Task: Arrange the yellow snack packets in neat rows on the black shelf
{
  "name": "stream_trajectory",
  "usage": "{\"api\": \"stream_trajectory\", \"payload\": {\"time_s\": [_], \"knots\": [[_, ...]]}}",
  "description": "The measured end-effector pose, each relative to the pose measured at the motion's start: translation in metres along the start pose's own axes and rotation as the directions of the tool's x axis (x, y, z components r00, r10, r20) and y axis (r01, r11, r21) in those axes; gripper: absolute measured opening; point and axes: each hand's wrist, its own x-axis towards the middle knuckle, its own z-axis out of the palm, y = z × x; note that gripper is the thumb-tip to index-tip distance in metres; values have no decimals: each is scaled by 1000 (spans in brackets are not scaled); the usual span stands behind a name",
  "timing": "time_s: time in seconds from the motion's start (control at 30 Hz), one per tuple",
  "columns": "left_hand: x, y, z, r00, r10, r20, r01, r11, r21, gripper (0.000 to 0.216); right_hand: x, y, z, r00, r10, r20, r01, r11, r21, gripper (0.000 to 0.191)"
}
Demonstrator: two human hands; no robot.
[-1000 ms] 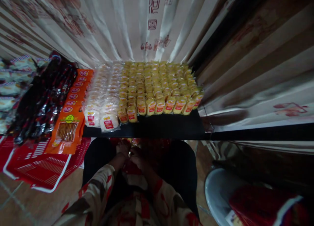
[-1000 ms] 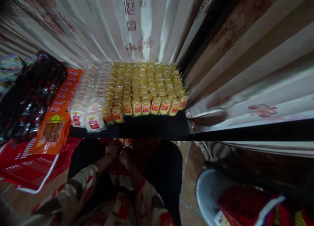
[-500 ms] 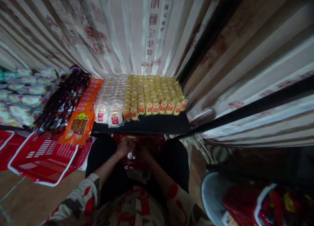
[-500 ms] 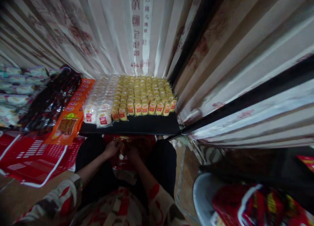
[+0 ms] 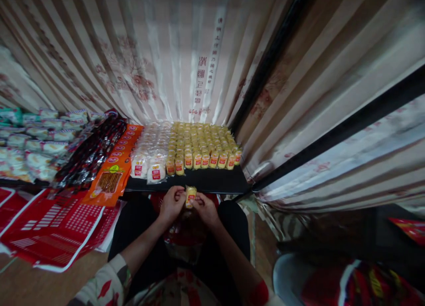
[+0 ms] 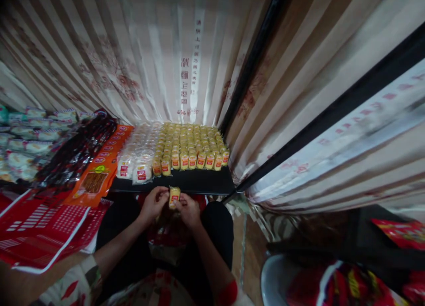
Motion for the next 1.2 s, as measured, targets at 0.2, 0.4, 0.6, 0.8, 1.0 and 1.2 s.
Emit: {"api": "stream_trajectory", "payload": {"time_s": [0.2, 0.4, 0.6, 0.8, 1.0, 1.2], "knots": [[9, 25, 4, 975, 211, -68, -215, 975, -61, 22, 38, -24, -12, 976, -142, -163, 129, 988, -89, 27], [23, 33, 17, 965, 250, -78, -253, 967, -21, 30, 69, -37, -12, 939, -186, -290, 106, 957, -270, 26], [39, 25, 23, 977, 209, -50, -206, 977, 57, 33, 83, -42, -2, 920, -234, -313, 84, 901, -426, 22], [48, 17, 25, 981, 191, -36, -187, 978, 90, 34, 92, -42, 4, 914, -247, -322, 83, 890, -448, 21], [49, 9, 29, 965, 254, -63, -248, 965, 83, 36, 92, -32, 9, 882, -296, -367, 161, 921, -355, 25], [50, 2, 32, 949, 314, -27, -307, 940, 148, 40, 92, -23, 11, 894, -301, -332, 217, 939, -266, 18]]}}
